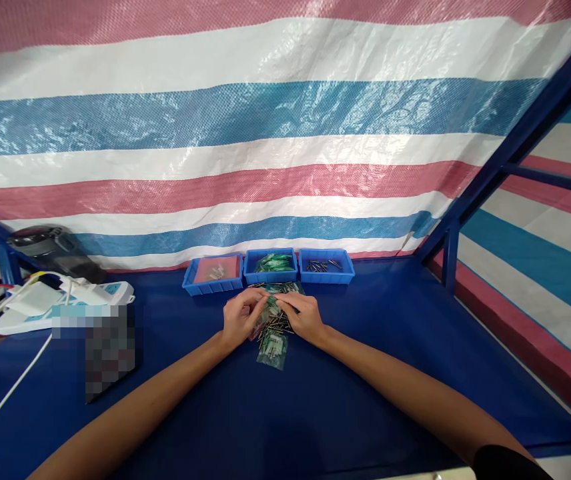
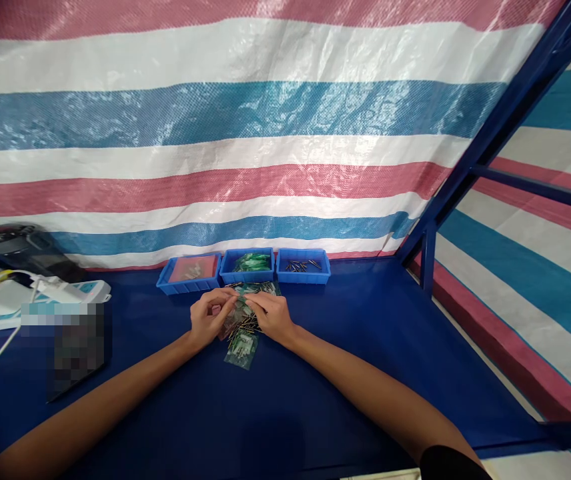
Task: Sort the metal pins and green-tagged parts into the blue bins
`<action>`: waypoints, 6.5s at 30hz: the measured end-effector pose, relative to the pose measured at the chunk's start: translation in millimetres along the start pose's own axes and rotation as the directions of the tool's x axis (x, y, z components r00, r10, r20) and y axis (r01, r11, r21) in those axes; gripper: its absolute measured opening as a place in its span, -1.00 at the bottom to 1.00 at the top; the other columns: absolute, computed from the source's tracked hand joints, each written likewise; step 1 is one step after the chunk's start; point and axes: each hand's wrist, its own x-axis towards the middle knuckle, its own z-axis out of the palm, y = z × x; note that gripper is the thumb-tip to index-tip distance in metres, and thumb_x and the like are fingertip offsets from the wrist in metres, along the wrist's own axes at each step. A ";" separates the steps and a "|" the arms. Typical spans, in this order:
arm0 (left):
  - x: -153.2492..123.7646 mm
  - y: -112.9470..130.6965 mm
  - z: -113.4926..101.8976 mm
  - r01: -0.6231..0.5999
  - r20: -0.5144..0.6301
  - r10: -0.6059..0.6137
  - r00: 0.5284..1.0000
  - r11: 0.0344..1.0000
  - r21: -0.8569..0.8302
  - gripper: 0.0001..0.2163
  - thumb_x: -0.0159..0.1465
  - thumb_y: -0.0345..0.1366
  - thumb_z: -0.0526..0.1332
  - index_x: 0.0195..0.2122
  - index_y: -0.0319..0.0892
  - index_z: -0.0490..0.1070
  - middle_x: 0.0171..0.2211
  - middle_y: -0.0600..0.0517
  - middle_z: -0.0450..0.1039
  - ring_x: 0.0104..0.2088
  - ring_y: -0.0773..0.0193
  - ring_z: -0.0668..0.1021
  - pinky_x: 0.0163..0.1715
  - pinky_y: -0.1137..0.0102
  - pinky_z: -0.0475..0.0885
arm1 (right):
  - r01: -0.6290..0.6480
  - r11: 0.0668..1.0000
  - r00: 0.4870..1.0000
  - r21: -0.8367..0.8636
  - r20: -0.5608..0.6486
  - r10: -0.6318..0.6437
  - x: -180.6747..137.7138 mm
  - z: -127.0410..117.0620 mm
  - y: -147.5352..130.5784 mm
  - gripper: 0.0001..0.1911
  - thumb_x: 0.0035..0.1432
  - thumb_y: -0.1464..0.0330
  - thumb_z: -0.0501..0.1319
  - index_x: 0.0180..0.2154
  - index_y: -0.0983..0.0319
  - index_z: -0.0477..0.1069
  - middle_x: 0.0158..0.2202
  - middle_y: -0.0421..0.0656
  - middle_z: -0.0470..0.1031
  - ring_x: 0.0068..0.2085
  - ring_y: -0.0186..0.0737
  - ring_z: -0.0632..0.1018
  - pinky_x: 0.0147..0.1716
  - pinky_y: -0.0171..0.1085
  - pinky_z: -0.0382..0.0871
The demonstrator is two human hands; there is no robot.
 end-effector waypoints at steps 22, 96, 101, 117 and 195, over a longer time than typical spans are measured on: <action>0.0 2.1 -0.6 0.007 0.003 -0.007 1.000 1.000 0.014 -0.95 0.18 -0.44 0.23 -0.35 -0.20 0.36 -0.43 0.02 0.51 -0.30 0.24 0.60 -0.32 0.40 0.49 | 0.025 0.999 0.999 0.023 0.044 -0.026 -1.3 0.8 4.1 -0.76 0.24 0.40 0.09 -0.20 0.29 0.52 -0.37 -0.07 0.58 -0.39 -0.23 0.57 -0.41 -0.31 0.43; 3.7 8.4 -6.0 0.017 0.088 -0.032 0.996 0.986 0.163 -0.91 0.23 -0.40 0.18 -0.25 -0.21 0.43 -0.30 -0.02 0.46 -0.54 0.44 0.43 -0.48 0.49 0.37 | -0.036 0.999 0.999 0.030 -0.006 0.036 -0.4 1.2 3.5 -0.73 0.28 0.38 0.05 -0.13 0.26 0.50 -0.41 -0.12 0.54 -0.52 -0.33 0.49 -0.46 -0.33 0.42; 4.7 9.3 -6.5 0.003 0.099 -0.025 0.995 0.977 0.211 -0.89 0.24 -0.36 0.19 -0.22 -0.19 0.45 -0.27 -0.03 0.45 -0.55 0.45 0.41 -0.47 0.49 0.37 | -0.106 0.993 0.994 0.047 0.005 0.106 -0.4 2.1 4.4 -0.69 0.30 0.36 0.01 -0.04 0.21 0.45 -0.36 -0.13 0.56 -0.59 -0.38 0.45 -0.48 -0.34 0.44; 5.7 5.8 -5.0 -0.096 0.141 0.070 0.988 0.977 0.191 -0.89 0.22 -0.40 0.21 -0.24 -0.17 0.49 -0.28 -0.04 0.50 -0.23 0.27 0.54 -0.19 0.39 0.46 | -0.104 0.993 0.995 0.051 -0.009 0.104 -1.1 3.3 2.4 -0.76 0.25 0.32 0.10 -0.33 0.25 0.51 -0.52 -0.18 0.52 -0.60 -0.36 0.47 -0.51 -0.37 0.39; 11.4 13.5 -3.1 0.208 0.083 -0.227 0.970 0.959 0.191 -0.81 0.29 -0.26 0.11 -0.14 -0.19 0.41 -0.22 -0.04 0.46 -0.49 0.40 0.44 -0.39 0.46 0.39 | -0.174 0.760 0.835 -0.626 0.315 0.451 32.5 -19.1 0.0 -0.80 0.27 0.37 0.00 -0.31 0.24 0.36 -0.35 -0.15 0.51 -0.32 -0.25 0.50 -0.38 -0.35 0.17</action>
